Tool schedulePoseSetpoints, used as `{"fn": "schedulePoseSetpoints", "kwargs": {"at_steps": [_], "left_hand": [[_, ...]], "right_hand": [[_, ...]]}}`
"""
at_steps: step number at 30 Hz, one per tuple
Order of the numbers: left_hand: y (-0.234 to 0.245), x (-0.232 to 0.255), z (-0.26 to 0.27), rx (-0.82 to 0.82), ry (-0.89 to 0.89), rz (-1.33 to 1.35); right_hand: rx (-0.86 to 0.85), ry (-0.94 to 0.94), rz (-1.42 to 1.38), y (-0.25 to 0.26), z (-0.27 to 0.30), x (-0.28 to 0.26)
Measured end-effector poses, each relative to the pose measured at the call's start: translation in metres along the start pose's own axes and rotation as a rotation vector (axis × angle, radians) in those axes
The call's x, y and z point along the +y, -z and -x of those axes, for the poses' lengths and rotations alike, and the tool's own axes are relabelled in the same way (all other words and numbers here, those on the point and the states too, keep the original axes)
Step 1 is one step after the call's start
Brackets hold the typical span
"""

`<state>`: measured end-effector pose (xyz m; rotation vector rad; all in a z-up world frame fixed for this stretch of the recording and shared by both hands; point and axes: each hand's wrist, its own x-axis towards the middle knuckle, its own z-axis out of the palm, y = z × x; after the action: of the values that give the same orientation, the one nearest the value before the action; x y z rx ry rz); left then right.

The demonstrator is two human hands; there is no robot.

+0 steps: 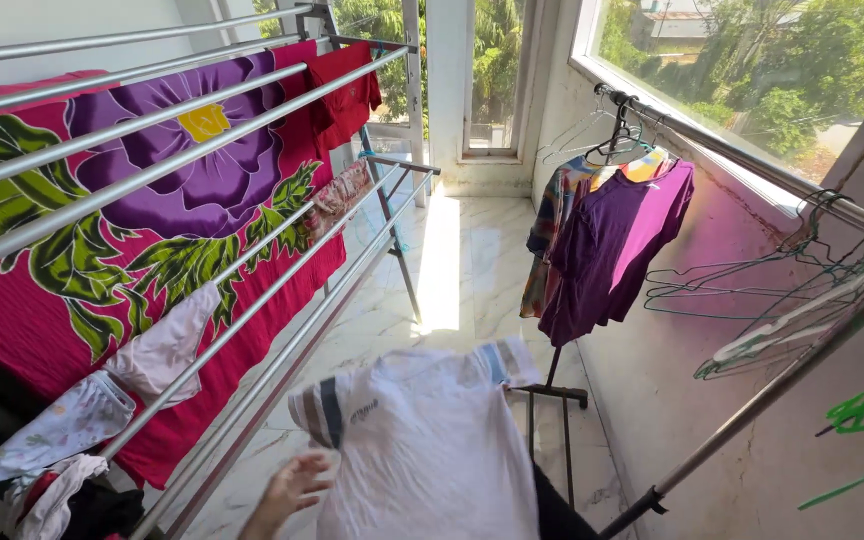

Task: Hanging washed clothes on a drying rack.

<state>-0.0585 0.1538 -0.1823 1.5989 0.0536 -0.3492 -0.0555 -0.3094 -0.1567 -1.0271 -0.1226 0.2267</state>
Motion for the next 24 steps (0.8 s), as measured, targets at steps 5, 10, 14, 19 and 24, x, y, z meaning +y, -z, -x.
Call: {"fn": "schedulePoseSetpoints", "kwargs": {"at_steps": [5, 10, 14, 19, 24], "left_hand": [[-0.077, 0.032, -0.011, 0.153, -0.240, -0.344], [-0.125, 0.150, 0.003, 0.257, -0.642, -0.316], [-0.160, 0.170, -0.016, 0.142, -0.719, -0.345], [-0.223, 0.155, -0.058, -0.188, -0.702, -0.240], [-0.278, 0.128, -0.074, -0.402, -0.520, -0.134]], "right_hand": [[-0.041, -0.201, -0.183, -0.068, -0.059, -0.014], [-0.241, -0.151, -0.368, -0.052, -0.074, -0.023], [-0.477, -0.075, -0.355, -0.030, -0.069, -0.078], [-0.311, 0.112, -0.170, 0.022, -0.074, -0.127], [-0.254, 0.148, -0.170, 0.056, -0.063, -0.162]]}}
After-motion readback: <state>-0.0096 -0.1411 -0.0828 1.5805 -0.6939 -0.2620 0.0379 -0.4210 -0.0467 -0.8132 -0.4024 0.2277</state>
